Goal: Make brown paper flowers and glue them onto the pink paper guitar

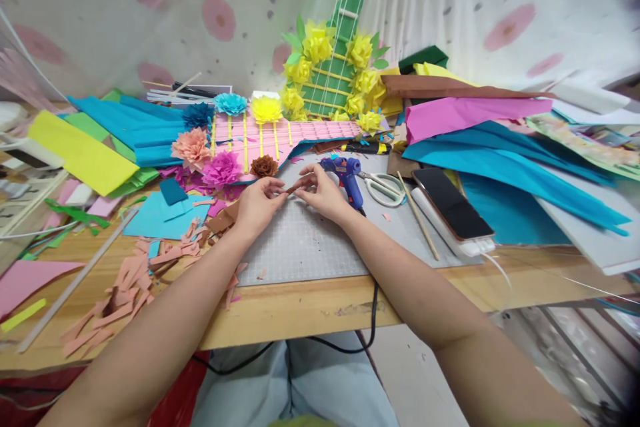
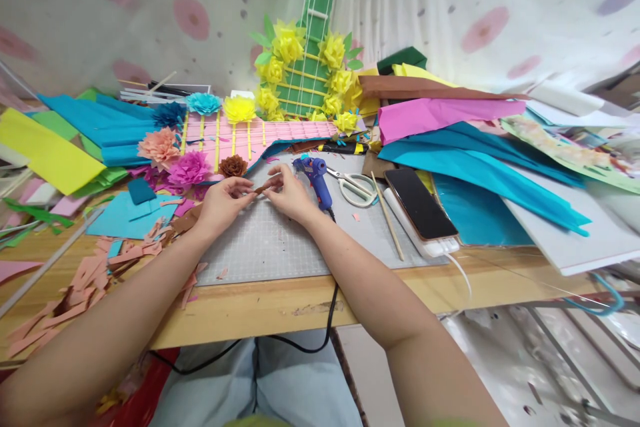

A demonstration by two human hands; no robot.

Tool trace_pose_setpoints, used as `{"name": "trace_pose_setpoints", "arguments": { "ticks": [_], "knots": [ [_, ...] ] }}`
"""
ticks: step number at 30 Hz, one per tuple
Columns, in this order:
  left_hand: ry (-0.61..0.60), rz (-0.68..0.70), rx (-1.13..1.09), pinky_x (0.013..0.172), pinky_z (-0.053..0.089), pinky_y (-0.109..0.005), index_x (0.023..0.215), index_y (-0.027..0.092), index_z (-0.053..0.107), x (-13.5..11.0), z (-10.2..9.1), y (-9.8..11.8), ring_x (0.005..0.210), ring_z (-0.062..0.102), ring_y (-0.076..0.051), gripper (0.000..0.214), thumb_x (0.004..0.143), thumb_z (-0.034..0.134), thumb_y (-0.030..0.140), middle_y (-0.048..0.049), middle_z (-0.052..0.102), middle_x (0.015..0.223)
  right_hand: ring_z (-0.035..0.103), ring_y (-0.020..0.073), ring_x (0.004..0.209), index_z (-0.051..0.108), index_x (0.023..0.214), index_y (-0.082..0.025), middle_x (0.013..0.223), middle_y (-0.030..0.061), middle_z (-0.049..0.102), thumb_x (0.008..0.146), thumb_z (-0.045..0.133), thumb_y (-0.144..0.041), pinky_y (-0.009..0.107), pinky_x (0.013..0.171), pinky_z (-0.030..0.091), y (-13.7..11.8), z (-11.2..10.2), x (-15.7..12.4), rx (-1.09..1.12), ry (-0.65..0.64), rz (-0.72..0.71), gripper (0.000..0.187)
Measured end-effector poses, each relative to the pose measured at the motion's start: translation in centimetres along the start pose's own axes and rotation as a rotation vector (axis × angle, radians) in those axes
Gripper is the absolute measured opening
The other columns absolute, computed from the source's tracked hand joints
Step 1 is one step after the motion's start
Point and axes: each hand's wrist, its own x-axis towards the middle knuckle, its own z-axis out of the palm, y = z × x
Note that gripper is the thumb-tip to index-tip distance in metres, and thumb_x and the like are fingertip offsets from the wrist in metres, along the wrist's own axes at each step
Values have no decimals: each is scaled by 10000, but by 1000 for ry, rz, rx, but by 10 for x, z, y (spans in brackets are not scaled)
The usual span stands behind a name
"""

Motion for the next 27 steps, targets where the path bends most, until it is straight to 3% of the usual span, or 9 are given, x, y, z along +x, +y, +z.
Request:
{"name": "trace_pose_setpoints", "arguments": {
  "ticks": [5, 11, 15, 18, 20, 23, 27],
  "knots": [
    [25, 20, 31, 617, 429, -247, 866, 165, 637, -2, -1, 4, 649, 581, -123, 240, 664, 686, 283, -27, 687, 766, 612, 102, 730, 390, 957, -224, 909, 9, 641, 728, 610, -216, 286, 722, 500, 0, 2, 0, 53, -28, 9, 317],
    [20, 9, 0, 635, 448, -254, 874, 173, 654, -2, -1, 2, 670, 603, -132, 254, 664, 690, 312, -32, 692, 786, 637, 117, 780, 403, 948, -224, 851, -7, 632, 722, 551, -102, 309, 778, 510, 8, 7, 5, -5, 33, -18, 297],
    [32, 8, -59, 606, 448, -244, 889, 177, 662, -5, -3, 1, 650, 596, -124, 239, 692, 653, 311, -32, 689, 786, 637, 157, 927, 425, 1043, -227, 1007, 38, 657, 732, 511, -66, 356, 829, 501, 2, 2, 0, -169, 24, -116, 360],
    [54, 0, -76, 604, 449, -239, 881, 175, 667, -6, -5, 1, 646, 586, -120, 232, 690, 645, 306, -31, 687, 787, 555, 203, 1118, 467, 1124, -238, 1106, 60, 640, 724, 489, -49, 390, 888, 481, -9, -5, -5, -349, 39, -255, 442],
    [66, -12, -62, 588, 439, -234, 872, 175, 671, -7, -6, 1, 635, 573, -118, 223, 696, 631, 305, -26, 682, 772, 499, 222, 1180, 505, 1134, -236, 1131, 73, 617, 720, 486, -52, 405, 939, 457, -18, -14, -9, -441, 112, -341, 453],
    [65, -31, -8, 530, 401, -228, 845, 179, 678, -7, -7, 3, 588, 543, -116, 206, 711, 602, 315, -11, 654, 704, 465, 253, 1190, 539, 1110, -225, 1136, 95, 585, 748, 514, -119, 453, 1015, 396, -31, -35, -16, -489, 327, -418, 378],
    [39, -82, -13, 461, 376, -216, 820, 181, 657, -10, -8, 10, 525, 524, -112, 190, 718, 587, 325, 11, 600, 612, 459, 288, 1176, 531, 1116, -218, 1159, 112, 557, 778, 586, -307, 496, 999, 385, -34, -69, -23, -466, 575, -344, 354]
  ]
}}
